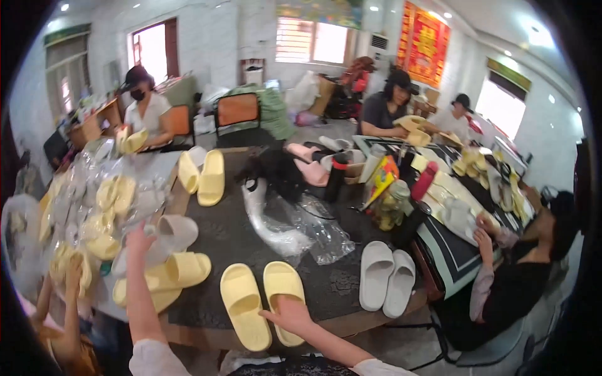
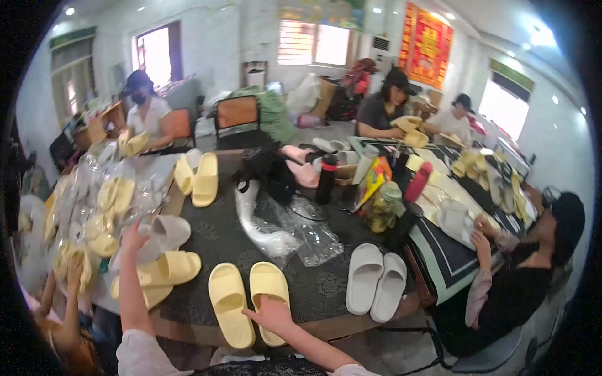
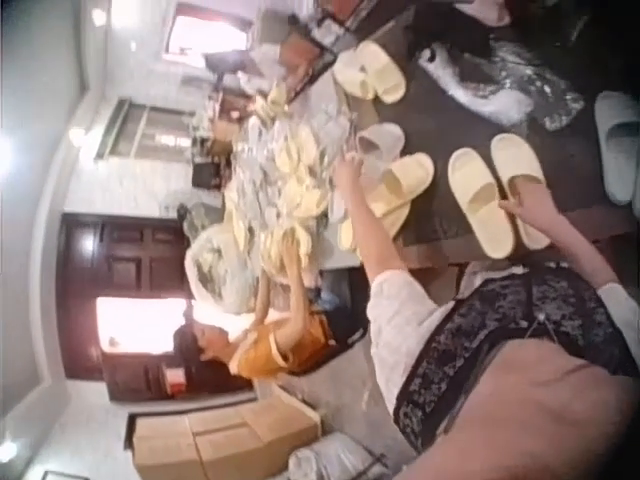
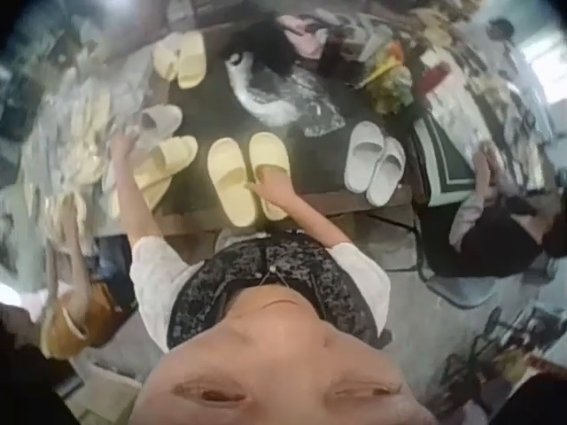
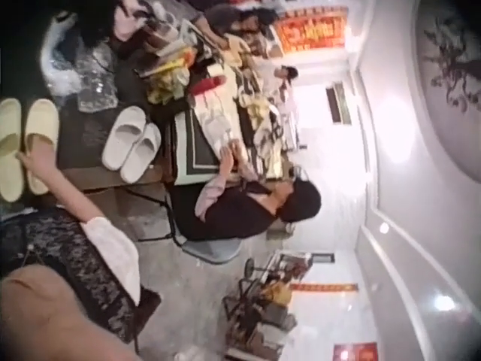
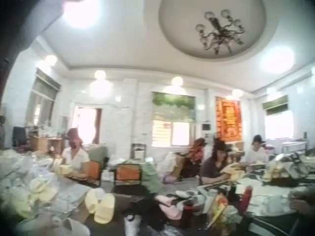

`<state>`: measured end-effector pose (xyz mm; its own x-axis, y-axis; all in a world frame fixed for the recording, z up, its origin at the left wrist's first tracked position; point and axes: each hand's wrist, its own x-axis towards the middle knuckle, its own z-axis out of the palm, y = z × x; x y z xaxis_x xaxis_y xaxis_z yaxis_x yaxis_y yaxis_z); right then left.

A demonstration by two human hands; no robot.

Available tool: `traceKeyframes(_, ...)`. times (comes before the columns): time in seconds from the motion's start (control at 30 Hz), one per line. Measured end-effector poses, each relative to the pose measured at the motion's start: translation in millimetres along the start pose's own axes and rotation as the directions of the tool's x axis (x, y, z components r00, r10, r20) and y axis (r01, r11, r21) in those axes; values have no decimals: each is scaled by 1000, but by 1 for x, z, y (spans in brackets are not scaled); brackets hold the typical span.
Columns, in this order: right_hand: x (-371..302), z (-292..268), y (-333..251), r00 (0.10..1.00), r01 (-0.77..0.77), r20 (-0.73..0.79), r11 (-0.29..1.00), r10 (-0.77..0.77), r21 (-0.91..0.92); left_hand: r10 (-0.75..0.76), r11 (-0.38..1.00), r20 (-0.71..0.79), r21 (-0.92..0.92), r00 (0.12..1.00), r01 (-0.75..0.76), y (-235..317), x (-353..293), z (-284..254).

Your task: Inspecting and pairing slippers on a table in a workshop.

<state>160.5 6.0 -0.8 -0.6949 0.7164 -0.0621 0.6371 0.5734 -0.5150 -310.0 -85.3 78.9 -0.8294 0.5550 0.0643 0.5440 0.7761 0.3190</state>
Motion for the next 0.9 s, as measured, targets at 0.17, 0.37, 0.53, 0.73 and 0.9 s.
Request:
traceKeyframes(0.17,8,-5,-1,1000,16,-4,1000,-16,-11,111,992,7,-66,994,-110,-32,37,51)
traceKeyframes(0.37,9,18,1,971,128,-217,986,-103,104,-11,968,84,-248,996,31,-60,58,76)
traceKeyframes(0.53,-3,-1,9,973,80,-226,990,-52,116,-109,987,72,130,991,99,11,25,39)
traceKeyframes(0.73,-53,-74,45,887,-40,-449,986,108,159,-51,965,-17,255,999,54,0,37,42)
traceKeyframes(0.9,-73,-158,91,695,-149,-705,988,140,50,122,963,-55,-236,991,-132,-49,66,63)
